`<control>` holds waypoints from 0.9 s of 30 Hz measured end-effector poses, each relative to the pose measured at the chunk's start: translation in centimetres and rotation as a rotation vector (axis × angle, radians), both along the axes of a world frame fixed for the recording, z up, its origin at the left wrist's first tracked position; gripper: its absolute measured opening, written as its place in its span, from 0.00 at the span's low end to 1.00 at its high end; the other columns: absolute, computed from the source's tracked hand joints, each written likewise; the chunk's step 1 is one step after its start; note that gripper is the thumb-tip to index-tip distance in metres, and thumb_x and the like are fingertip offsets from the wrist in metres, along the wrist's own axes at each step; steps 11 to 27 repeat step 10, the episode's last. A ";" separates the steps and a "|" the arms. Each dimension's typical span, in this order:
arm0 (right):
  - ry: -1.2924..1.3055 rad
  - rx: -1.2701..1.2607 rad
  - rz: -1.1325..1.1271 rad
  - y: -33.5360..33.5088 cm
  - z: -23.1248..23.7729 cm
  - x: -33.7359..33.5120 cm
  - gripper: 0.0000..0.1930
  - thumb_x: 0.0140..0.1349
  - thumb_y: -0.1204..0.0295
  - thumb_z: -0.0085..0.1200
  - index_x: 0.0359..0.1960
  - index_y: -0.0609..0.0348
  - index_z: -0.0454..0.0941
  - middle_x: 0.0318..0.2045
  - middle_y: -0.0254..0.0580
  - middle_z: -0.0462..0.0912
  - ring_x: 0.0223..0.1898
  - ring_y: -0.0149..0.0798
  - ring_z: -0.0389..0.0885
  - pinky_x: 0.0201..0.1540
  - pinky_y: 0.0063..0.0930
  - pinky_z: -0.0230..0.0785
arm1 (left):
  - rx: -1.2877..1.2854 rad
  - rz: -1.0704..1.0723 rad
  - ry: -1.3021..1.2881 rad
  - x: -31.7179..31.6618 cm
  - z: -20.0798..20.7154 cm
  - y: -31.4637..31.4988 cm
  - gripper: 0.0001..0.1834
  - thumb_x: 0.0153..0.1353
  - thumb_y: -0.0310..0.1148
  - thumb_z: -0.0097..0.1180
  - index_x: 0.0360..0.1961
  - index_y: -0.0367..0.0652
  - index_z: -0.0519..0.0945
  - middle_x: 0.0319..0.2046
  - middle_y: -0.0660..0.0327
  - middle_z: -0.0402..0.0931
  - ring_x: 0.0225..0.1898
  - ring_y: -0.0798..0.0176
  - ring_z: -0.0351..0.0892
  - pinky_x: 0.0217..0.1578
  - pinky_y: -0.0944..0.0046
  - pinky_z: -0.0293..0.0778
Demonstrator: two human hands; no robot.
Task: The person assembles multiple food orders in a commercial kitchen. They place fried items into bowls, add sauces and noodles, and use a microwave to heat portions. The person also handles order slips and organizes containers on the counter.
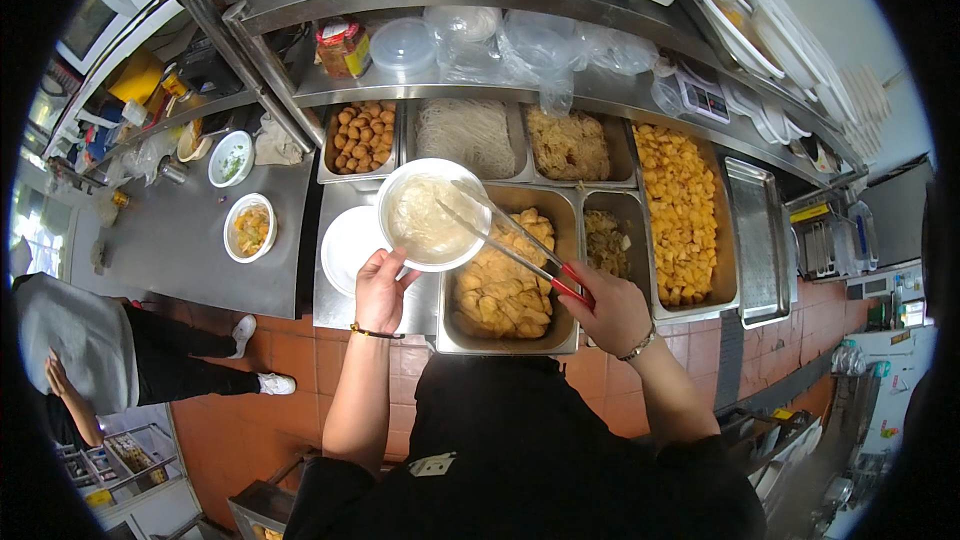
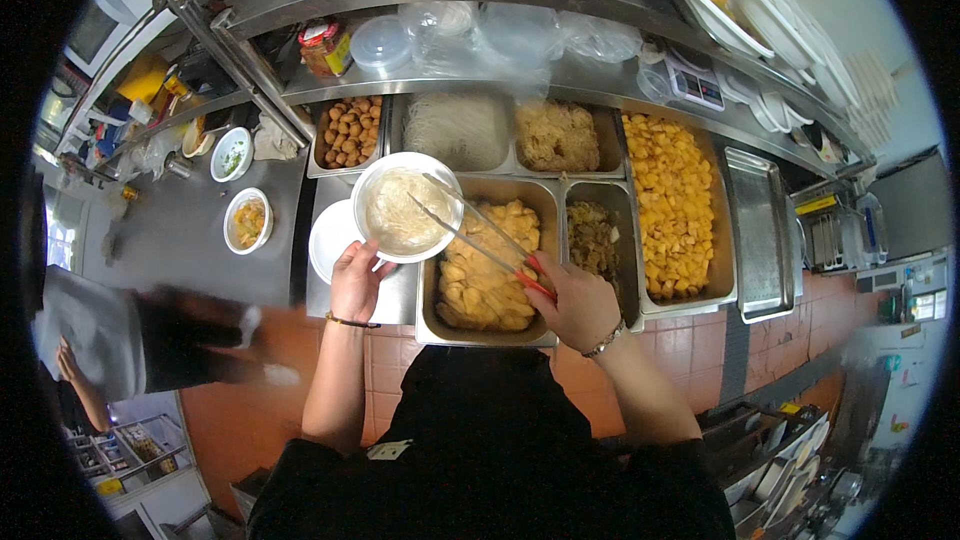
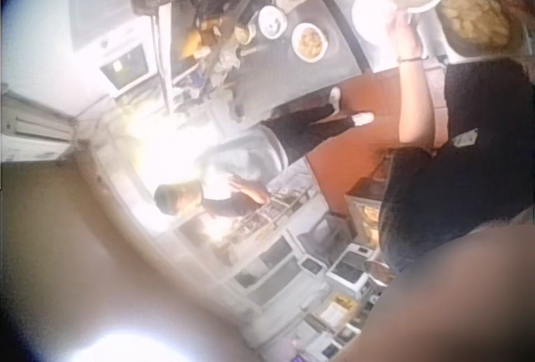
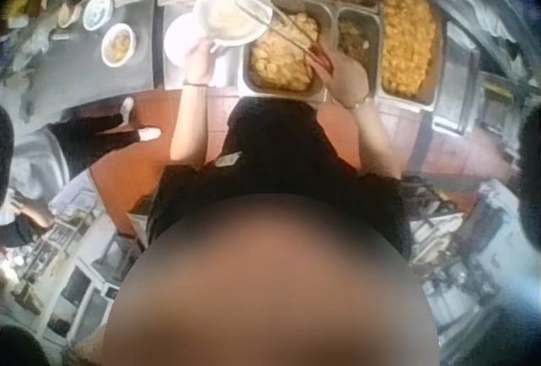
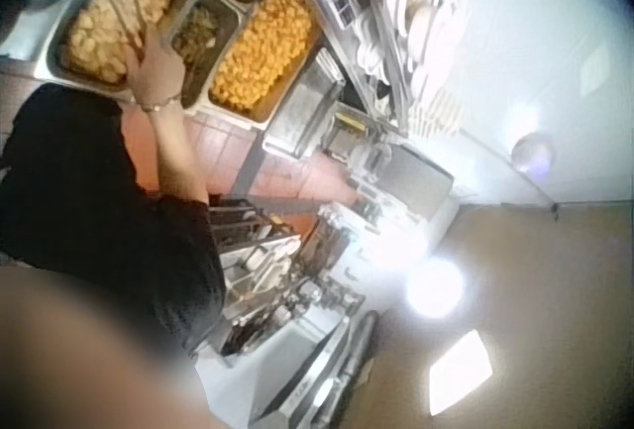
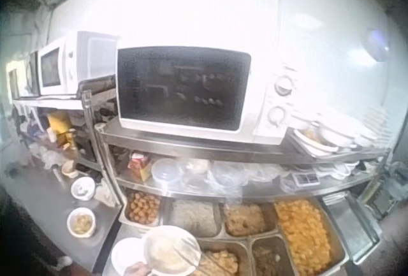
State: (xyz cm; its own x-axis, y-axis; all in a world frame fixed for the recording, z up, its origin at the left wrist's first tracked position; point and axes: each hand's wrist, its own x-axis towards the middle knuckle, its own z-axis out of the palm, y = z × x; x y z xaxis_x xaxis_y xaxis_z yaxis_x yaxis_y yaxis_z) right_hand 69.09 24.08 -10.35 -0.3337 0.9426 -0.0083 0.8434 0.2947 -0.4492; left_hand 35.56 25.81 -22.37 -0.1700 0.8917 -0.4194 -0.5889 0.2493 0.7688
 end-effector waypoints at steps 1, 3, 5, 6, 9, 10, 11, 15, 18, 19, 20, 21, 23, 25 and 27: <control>-0.028 -0.002 0.005 0.1 0.2 0.0 0.23 0.63 0.59 0.60 0.57 0.56 0.75 0.31 0.48 0.84 0.31 0.53 0.84 0.33 0.43 0.77 | -0.004 -0.016 0.000 0.1 -0.4 0.0 0.09 0.67 0.32 0.60 0.29 0.51 0.74 0.35 0.68 0.80 0.40 0.69 0.79 0.45 0.59 0.79; -0.063 0.004 0.004 0.3 0.8 0.3 0.23 0.63 0.59 0.60 0.56 0.55 0.75 0.31 0.48 0.84 0.30 0.52 0.84 0.32 0.43 0.77 | 0.011 -0.040 -0.002 0.1 -1.0 0.5 0.09 0.66 0.32 0.60 0.29 0.51 0.75 0.35 0.68 0.80 0.40 0.69 0.80 0.44 0.61 0.80; -0.061 0.016 0.006 0.5 1.6 0.8 0.23 0.63 0.59 0.59 0.56 0.55 0.75 0.31 0.49 0.85 0.30 0.52 0.84 0.32 0.42 0.77 | -0.005 -0.068 -0.008 0.1 -1.4 0.9 0.08 0.66 0.32 0.60 0.30 0.49 0.75 0.36 0.66 0.81 0.41 0.68 0.80 0.43 0.61 0.81; -0.074 0.036 -0.003 0.7 2.0 1.2 0.23 0.63 0.59 0.59 0.56 0.55 0.75 0.31 0.49 0.85 0.30 0.52 0.85 0.32 0.43 0.77 | -0.022 -0.084 -0.015 0.0 -1.3 1.0 0.07 0.66 0.32 0.60 0.31 0.48 0.76 0.37 0.65 0.81 0.42 0.67 0.81 0.43 0.61 0.81; -0.165 0.015 -0.090 2.1 4.1 3.4 0.24 0.62 0.60 0.60 0.57 0.54 0.75 0.33 0.51 0.85 0.33 0.53 0.85 0.34 0.42 0.78 | -0.025 -0.126 -0.145 0.0 -0.5 1.2 0.08 0.68 0.32 0.55 0.43 0.38 0.78 0.41 0.59 0.81 0.42 0.62 0.83 0.44 0.60 0.84; -0.250 -0.054 -0.159 3.6 5.1 4.8 0.24 0.61 0.61 0.61 0.58 0.55 0.75 0.36 0.52 0.85 0.35 0.54 0.85 0.37 0.41 0.78 | -0.027 -0.113 -0.127 0.5 -0.1 1.7 0.06 0.68 0.30 0.54 0.41 0.38 0.78 0.40 0.59 0.82 0.41 0.64 0.83 0.43 0.61 0.84; -0.250 -0.054 -0.159 3.6 5.1 4.8 0.24 0.61 0.61 0.61 0.58 0.55 0.75 0.36 0.52 0.85 0.35 0.54 0.85 0.37 0.41 0.78 | -0.027 -0.113 -0.127 0.5 -0.1 1.7 0.06 0.68 0.30 0.54 0.41 0.38 0.78 0.40 0.59 0.82 0.41 0.64 0.83 0.43 0.61 0.84; -0.250 -0.054 -0.159 3.6 5.1 4.8 0.24 0.61 0.61 0.61 0.58 0.55 0.75 0.36 0.52 0.85 0.35 0.54 0.85 0.37 0.41 0.78 | -0.027 -0.113 -0.127 0.5 -0.1 1.7 0.06 0.68 0.30 0.54 0.41 0.38 0.78 0.40 0.59 0.82 0.41 0.64 0.83 0.43 0.61 0.84; -0.250 -0.054 -0.159 3.6 5.1 4.8 0.24 0.61 0.61 0.61 0.58 0.55 0.75 0.36 0.52 0.85 0.35 0.54 0.85 0.37 0.41 0.78 | -0.027 -0.113 -0.127 0.5 -0.1 1.7 0.06 0.68 0.30 0.54 0.41 0.38 0.78 0.40 0.59 0.82 0.41 0.64 0.83 0.43 0.61 0.84; -0.250 -0.054 -0.159 3.6 5.1 4.8 0.24 0.61 0.61 0.61 0.58 0.55 0.75 0.36 0.52 0.85 0.35 0.54 0.85 0.37 0.41 0.78 | -0.027 -0.113 -0.127 0.5 -0.1 1.7 0.06 0.68 0.30 0.54 0.41 0.38 0.78 0.40 0.59 0.82 0.41 0.64 0.83 0.43 0.61 0.84; -0.250 -0.054 -0.159 3.6 5.1 4.8 0.24 0.61 0.61 0.61 0.58 0.55 0.75 0.36 0.52 0.85 0.35 0.54 0.85 0.37 0.41 0.78 | -0.027 -0.113 -0.127 0.5 -0.1 1.7 0.06 0.68 0.30 0.54 0.41 0.38 0.78 0.40 0.59 0.82 0.41 0.64 0.83 0.43 0.61 0.84; -0.250 -0.054 -0.159 3.6 5.1 4.8 0.24 0.61 0.61 0.61 0.58 0.55 0.75 0.36 0.52 0.85 0.35 0.54 0.85 0.37 0.41 0.78 | -0.027 -0.113 -0.127 0.5 -0.1 1.7 0.06 0.68 0.30 0.54 0.41 0.38 0.78 0.40 0.59 0.82 0.41 0.64 0.83 0.43 0.61 0.84; -0.250 -0.054 -0.159 3.6 5.1 4.8 0.24 0.61 0.61 0.61 0.58 0.55 0.75 0.36 0.52 0.85 0.35 0.54 0.85 0.37 0.41 0.78 | -0.027 -0.113 -0.127 0.5 -0.1 1.7 0.06 0.68 0.30 0.54 0.41 0.38 0.78 0.40 0.59 0.82 0.41 0.64 0.83 0.43 0.61 0.84; -0.250 -0.054 -0.159 3.6 5.1 4.8 0.24 0.61 0.61 0.61 0.58 0.55 0.75 0.36 0.52 0.85 0.35 0.54 0.85 0.37 0.41 0.78 | -0.027 -0.113 -0.127 0.5 -0.1 1.7 0.06 0.68 0.30 0.54 0.41 0.38 0.78 0.40 0.59 0.82 0.41 0.64 0.83 0.43 0.61 0.84; -0.250 -0.054 -0.159 3.6 5.1 4.8 0.24 0.61 0.61 0.61 0.58 0.55 0.75 0.36 0.52 0.85 0.35 0.54 0.85 0.37 0.41 0.78 | -0.027 -0.113 -0.127 0.5 -0.1 1.7 0.06 0.68 0.30 0.54 0.41 0.38 0.78 0.40 0.59 0.82 0.41 0.64 0.83 0.43 0.61 0.84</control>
